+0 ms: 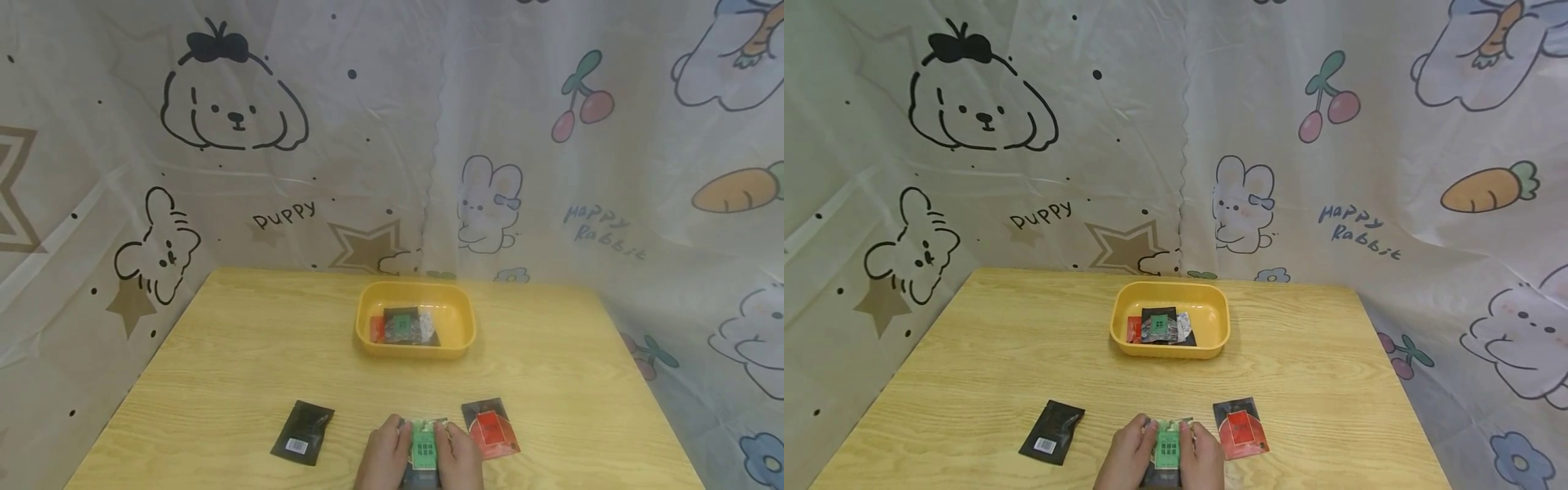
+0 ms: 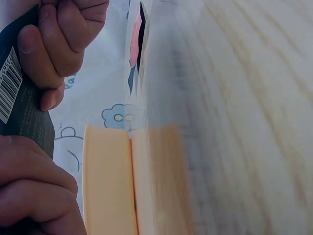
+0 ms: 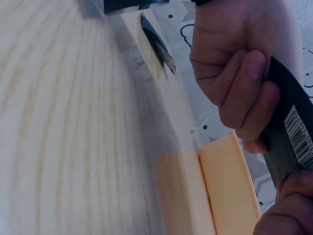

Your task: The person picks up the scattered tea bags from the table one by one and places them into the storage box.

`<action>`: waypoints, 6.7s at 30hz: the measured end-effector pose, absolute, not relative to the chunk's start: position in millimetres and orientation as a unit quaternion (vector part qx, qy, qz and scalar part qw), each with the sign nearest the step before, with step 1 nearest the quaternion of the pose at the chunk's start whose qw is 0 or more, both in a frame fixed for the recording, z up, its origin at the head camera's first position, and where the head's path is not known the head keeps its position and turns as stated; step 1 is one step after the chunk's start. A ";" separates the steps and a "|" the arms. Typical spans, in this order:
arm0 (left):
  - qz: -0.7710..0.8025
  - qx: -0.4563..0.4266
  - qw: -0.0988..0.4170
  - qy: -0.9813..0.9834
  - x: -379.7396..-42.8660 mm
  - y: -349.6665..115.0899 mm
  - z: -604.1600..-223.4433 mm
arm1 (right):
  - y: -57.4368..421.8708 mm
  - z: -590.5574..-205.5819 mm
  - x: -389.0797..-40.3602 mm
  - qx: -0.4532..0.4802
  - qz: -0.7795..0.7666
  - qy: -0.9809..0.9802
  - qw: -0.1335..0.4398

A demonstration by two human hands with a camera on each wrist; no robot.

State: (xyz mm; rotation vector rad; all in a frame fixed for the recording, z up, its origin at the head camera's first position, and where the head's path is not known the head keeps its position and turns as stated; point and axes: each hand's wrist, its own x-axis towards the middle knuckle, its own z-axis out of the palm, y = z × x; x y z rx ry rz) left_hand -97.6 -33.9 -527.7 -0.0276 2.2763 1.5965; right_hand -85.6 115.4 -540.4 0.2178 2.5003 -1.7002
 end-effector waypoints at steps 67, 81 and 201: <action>0.528 -0.004 0.097 0.843 -128.5 -45.2 -518.8 | 94.6 -526.3 -120.9 0.049 -0.563 0.825 -0.024; 0.508 0.018 0.042 0.860 -134.5 -47.5 -517.3 | 91.8 -525.0 -129.8 0.033 -0.548 0.834 -0.057; 0.489 0.041 -0.044 0.870 -183.7 -62.4 -506.4 | 75.8 -517.9 -185.4 -0.020 -0.565 0.822 -0.068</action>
